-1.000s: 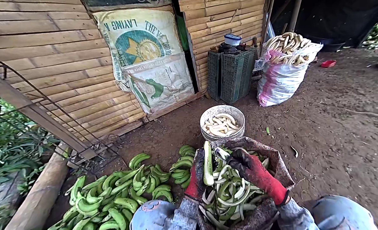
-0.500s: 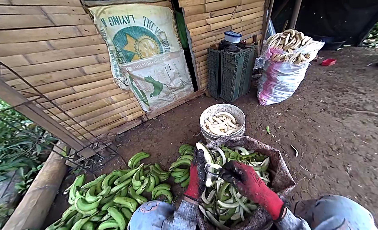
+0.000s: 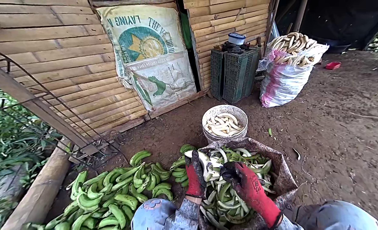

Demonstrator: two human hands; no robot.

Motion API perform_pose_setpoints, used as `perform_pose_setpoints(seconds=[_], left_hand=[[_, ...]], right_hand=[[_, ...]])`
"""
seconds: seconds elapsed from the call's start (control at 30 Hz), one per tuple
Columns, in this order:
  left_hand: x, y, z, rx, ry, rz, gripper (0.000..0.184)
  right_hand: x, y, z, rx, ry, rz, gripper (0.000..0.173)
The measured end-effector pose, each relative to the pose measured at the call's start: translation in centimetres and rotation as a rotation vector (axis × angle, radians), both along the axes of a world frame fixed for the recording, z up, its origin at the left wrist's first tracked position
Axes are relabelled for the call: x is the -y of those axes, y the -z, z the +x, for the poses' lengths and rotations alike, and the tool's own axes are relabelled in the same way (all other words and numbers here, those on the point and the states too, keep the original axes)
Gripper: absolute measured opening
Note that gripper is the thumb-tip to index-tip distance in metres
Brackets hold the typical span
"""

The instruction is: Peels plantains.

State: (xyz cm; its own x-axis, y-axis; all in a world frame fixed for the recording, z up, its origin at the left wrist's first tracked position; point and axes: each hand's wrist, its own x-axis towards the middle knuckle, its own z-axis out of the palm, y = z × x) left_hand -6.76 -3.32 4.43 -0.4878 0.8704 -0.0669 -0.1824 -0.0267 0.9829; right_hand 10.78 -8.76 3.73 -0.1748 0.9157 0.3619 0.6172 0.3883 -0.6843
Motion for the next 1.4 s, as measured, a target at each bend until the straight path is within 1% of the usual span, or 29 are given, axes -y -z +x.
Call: perform_pose_setpoints(seconds=[0.03,0.07,0.1,0.17,0.2,0.23,0.27,0.3,0.37,0.4,0.47,0.5,0.53,0.63,0.67,0.7,0.73,0.77,0.8,0.83,0.87,0.9,0.97,1.07,1.2,1.3,1.37,1.4], left_hand=[[-0.5,0.1,-0.2,0.066,-0.081,0.02,0.049],[-0.7,0.4,-0.4,0.098,-0.118,0.035,0.048],[-0.7,0.7,-0.5,0.124,-0.108,0.061,0.045],[0.1,0.7,0.0,0.205,0.021,0.153,0.043],[0.6,0.4,0.4,0.255,0.109,0.216,0.043],[1.1,0.0,0.8,0.279,0.189,0.265,0.043],[1.3,-0.4,1.0,0.253,0.235,0.275,0.043],[1.3,-0.8,0.8,0.159,0.238,0.241,0.043],[1.4,-1.5,0.2,-0.148,0.239,0.094,0.043],[1.4,-1.7,0.1,-0.259,0.253,0.032,0.043],[1.9,-2.0,0.2,-0.406,0.296,-0.008,0.041],[2.5,-1.8,0.4,-0.48,0.347,0.0,0.04],[3.2,-1.8,0.5,-0.566,0.434,0.007,0.04],[4.8,-2.7,0.7,-0.845,0.778,-0.085,0.047],[4.9,-2.5,0.7,-0.823,0.821,-0.105,0.048],[4.7,-2.0,0.8,-0.652,0.791,-0.075,0.044],[4.2,-1.4,0.7,-0.38,0.705,-0.037,0.041],[3.2,-0.5,0.4,-0.047,0.636,-0.007,0.045],[2.2,0.0,-0.3,0.303,0.666,0.037,0.056],[1.4,0.5,-1.2,0.587,0.741,0.115,0.059],[0.9,0.7,-1.6,0.81,0.778,0.156,0.062],[0.6,0.8,-1.8,0.943,0.79,0.181,0.065],[0.6,0.8,-1.7,1.036,0.742,0.177,0.066],[1.0,-0.2,-0.7,0.896,0.517,0.055,0.061],[0.9,-0.6,-1.1,0.849,0.497,0.118,0.058],[1.0,-0.9,-1.6,0.883,0.523,0.114,0.06],[1.1,-1.0,-1.8,0.851,0.544,0.104,0.059],[1.3,-1.0,-1.6,0.775,0.523,0.11,0.057]], right_hand=[[0.7,0.4,-0.9,0.031,-0.015,0.067,0.037],[1.0,0.8,-1.5,0.082,-0.01,0.13,0.035],[1.0,0.9,-1.9,0.113,0.0,0.156,0.034],[0.4,0.3,-2.0,0.138,0.042,0.122,0.035],[-0.1,-0.3,-1.7,0.135,0.062,0.059,0.037],[-0.6,-0.8,-1.3,0.125,0.076,0.014,0.04],[-1.1,-0.8,-0.9,0.111,0.079,0.007,0.04],[-1.2,-0.6,-0.6,0.096,0.076,0.029,0.039],[-0.9,0.4,-0.2,0.108,0.068,0.089,0.038],[-0.8,0.9,-0.1,0.137,0.076,0.121,0.038],[-1.3,1.4,-0.1,0.166,0.101,0.165,0.038],[-1.7,1.3,0.0,0.163,0.109,0.132,0.039],[-2.3,0.9,0.4,0.151,0.11,0.041,0.039],[-4.5,-0.4,2.4,0.172,0.157,-0.326,0.037],[-4.9,-0.3,3.0,0.183,0.195,-0.393,0.037],[-5.0,0.2,3.3,0.149,0.225,-0.373,0.037],[-4.8,0.7,3.3,0.09,0.218,-0.281,0.036],[-4.0,1.1,3.0,0.025,0.162,-0.143,0.036],[-3.3,1.5,2.6,-0.02,0.06,-0.004,0.035],[-2.6,1.7,2.4,-0.038,-0.065,0.115,0.034],[-2.2,1.7,2.3,-0.016,-0.17,0.222,0.033],[-2.0,1.7,2.1,0.036,-0.23,0.321,0.032],[-2.2,1.6,2.1,0.136,-0.24,0.458,0.03],[-2.1,1.7,1.7,0.249,-0.158,0.539,0.03],[-1.5,1.9,0.3,0.327,-0.071,0.607,0.032],[-1.1,1.7,-0.5,0.372,-0.047,0.637,0.032],[-0.7,1.1,-1.1,0.393,-0.03,0.606,0.034],[-0.3,0.5,-1.5,0.388,-0.025,0.533,0.037]])
